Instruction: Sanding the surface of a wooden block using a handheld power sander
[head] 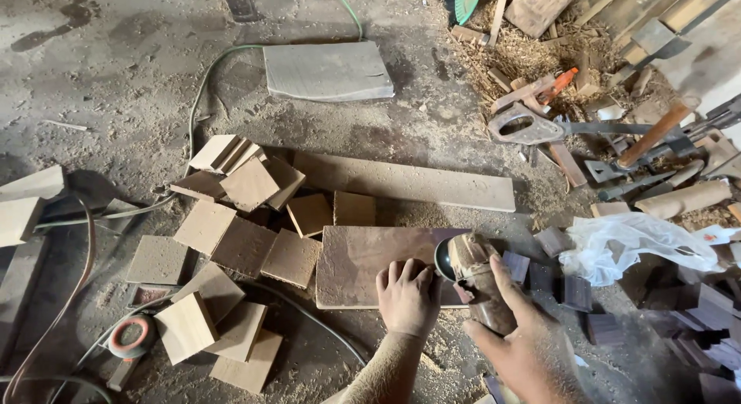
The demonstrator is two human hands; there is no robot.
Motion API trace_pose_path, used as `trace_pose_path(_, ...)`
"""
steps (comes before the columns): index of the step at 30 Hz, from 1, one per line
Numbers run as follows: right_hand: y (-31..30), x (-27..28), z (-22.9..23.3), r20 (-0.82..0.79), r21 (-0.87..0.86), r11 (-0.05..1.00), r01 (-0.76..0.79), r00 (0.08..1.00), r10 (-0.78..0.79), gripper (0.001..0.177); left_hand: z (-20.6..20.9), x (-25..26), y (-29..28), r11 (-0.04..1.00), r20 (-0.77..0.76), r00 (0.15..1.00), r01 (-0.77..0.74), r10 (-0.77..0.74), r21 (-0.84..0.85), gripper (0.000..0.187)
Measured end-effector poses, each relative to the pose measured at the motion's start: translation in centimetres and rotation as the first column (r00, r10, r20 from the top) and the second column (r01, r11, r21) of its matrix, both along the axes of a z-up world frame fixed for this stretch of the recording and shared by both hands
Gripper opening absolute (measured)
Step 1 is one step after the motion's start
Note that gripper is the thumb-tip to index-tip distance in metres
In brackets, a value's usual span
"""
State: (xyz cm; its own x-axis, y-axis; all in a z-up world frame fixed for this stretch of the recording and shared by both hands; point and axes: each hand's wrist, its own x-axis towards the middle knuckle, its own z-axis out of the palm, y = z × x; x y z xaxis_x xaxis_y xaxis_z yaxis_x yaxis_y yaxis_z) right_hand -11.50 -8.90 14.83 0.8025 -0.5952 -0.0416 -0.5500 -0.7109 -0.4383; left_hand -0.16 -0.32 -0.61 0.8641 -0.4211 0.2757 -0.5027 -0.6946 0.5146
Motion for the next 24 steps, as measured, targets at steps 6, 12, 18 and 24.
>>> trace_pose_path(6,-0.5,-0.1,-0.7,0.087,-0.078,0.994,-0.080,0.992,0.087,0.098,-0.5,0.1,0.0,1.000,0.032,0.999,0.021,-0.020,-0.017,0.026)
trace_pose_path(12,-2.2,0.6,0.6,-0.150,-0.033,0.997,0.074,0.986,-0.078,0.107,0.6,0.1,0.4,0.999,0.057,0.998,0.036,-0.034,-0.039,0.024)
trace_pose_path(18,-1.9,1.0,3.7,-0.367,0.054,0.962,0.268,0.901,-0.230,0.114,0.4,0.0,0.6,0.999,-0.052,0.998,0.033,-0.036,-0.041,0.029)
trace_pose_path(24,-2.2,-1.2,3.9,-0.157,0.085,0.951,0.297,0.947,-0.282,0.111,0.8,0.3,1.1,0.970,-0.216,0.971,0.048,-0.101,-0.239,0.030)
